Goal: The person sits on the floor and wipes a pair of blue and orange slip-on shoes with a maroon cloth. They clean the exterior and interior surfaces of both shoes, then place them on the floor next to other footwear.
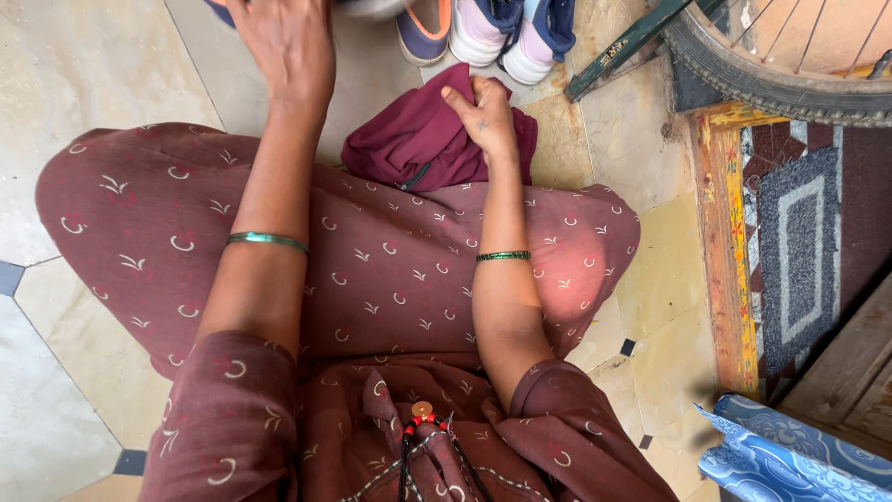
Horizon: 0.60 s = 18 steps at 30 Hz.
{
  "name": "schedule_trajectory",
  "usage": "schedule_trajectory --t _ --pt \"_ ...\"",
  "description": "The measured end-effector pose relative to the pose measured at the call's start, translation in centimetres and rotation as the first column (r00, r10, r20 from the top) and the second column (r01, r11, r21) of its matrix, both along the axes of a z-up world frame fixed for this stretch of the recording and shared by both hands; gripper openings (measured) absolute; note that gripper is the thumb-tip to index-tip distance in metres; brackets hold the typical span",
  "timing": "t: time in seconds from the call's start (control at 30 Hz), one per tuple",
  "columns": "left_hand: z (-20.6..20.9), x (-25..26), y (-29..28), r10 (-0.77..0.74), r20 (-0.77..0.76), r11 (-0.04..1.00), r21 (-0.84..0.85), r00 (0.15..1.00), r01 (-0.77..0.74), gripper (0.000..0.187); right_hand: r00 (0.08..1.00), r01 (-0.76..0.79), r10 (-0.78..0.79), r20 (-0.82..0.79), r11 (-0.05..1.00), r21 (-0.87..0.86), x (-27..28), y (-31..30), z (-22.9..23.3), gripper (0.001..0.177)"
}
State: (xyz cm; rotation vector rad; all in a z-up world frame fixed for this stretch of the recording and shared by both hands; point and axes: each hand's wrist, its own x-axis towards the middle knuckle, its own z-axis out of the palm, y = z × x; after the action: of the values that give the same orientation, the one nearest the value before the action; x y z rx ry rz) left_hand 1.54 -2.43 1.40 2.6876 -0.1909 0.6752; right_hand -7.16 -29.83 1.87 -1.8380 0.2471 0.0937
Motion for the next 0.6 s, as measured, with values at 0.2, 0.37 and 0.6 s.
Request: schedule_trajectory --t 0.2,0.37,0.6 --pt "-3.1 -2.4 -1.2 0.027 -0.133 0.987 0.158 0.991 -0.006 0.018 0.998 0.045 -0.051 0.047 0.991 0.124 -0.7 0.2 4.4 0.026" --pt "-2.1 -2.3 0.6 -0.089 -0.343 0.979 -0.201 0.935 0.02 0.046 0.957 0.071 -0.227 0.181 0.787 0.613 -0.5 1.5 4.9 0.03" --pt "-17.2 5.2 -1.0 -0.361 -0.345 0.132 -0.939 0.867 -0.318 0.025 0.913 0.377 -0.404 -0.046 0.799 0.468 0.3 1.1 1.0 0.033"
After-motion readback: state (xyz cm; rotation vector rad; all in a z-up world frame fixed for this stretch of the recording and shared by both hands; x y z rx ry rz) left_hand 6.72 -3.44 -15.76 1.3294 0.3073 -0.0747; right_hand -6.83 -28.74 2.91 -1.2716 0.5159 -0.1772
